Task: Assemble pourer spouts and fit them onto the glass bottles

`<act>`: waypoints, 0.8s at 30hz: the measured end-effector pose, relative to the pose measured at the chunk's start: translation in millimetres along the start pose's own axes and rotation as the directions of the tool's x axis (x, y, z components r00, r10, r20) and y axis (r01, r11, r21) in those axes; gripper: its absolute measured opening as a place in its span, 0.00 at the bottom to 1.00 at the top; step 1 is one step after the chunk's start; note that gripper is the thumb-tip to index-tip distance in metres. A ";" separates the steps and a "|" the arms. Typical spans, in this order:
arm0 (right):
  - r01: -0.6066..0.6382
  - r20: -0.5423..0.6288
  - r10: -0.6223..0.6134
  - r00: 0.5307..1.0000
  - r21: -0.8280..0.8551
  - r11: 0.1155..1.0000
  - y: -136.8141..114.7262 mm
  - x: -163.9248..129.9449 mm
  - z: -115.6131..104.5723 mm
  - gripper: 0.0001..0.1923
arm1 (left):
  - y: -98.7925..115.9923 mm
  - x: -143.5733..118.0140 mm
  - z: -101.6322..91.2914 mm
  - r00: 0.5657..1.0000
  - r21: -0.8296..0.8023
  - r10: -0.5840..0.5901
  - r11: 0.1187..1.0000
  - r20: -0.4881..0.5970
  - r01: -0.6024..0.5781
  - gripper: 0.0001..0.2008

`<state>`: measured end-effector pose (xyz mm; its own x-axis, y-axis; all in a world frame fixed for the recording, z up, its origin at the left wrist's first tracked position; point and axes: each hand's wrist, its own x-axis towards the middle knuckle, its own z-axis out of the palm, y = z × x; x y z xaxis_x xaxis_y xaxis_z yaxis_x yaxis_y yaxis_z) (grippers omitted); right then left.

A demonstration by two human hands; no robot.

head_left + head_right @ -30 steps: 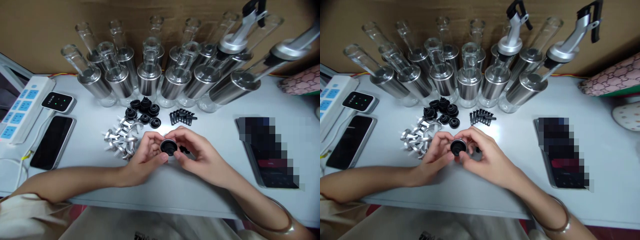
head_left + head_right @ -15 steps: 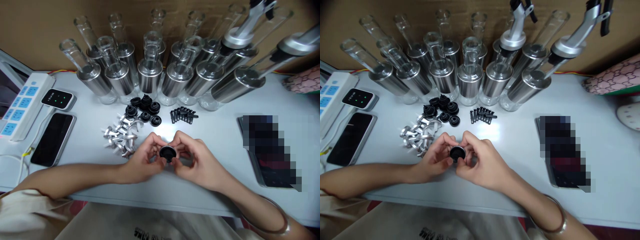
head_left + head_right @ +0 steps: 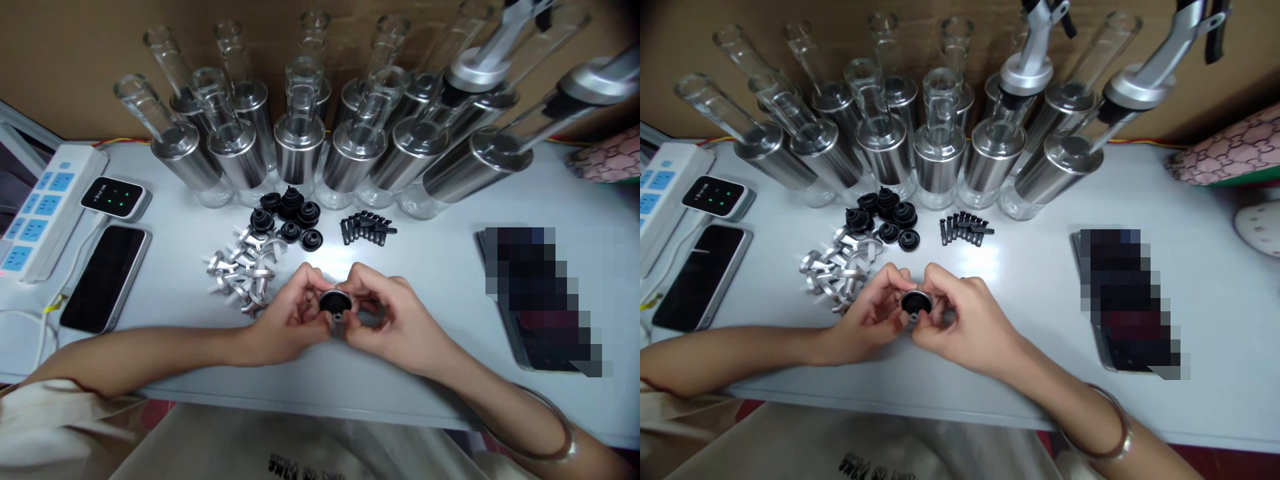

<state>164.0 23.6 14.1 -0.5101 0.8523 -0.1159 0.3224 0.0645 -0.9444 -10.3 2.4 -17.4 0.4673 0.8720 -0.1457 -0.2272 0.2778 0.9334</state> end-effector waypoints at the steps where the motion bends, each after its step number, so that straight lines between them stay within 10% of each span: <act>1: -0.001 0.002 0.001 1.000 0.022 1.000 0.6 -0.1 0.3 0.09 | -1.0 0.3 -0.1 1.000 0.008 0.020 1.000 -0.011 -0.020 0.13; 24: 0.088 -0.082 -0.092 0.992 -0.055 0.995 4.9 3.9 -11.0 0.12 | -4.2 1.1 0.4 0.957 0.074 0.289 0.955 -0.022 -0.287 0.09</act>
<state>172.3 33.0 12.4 -0.4705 0.8824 -0.0029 0.3197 0.1674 -0.9326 -8.4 2.1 -21.3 0.3631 0.9235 0.1235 -0.2877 -0.0149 0.9576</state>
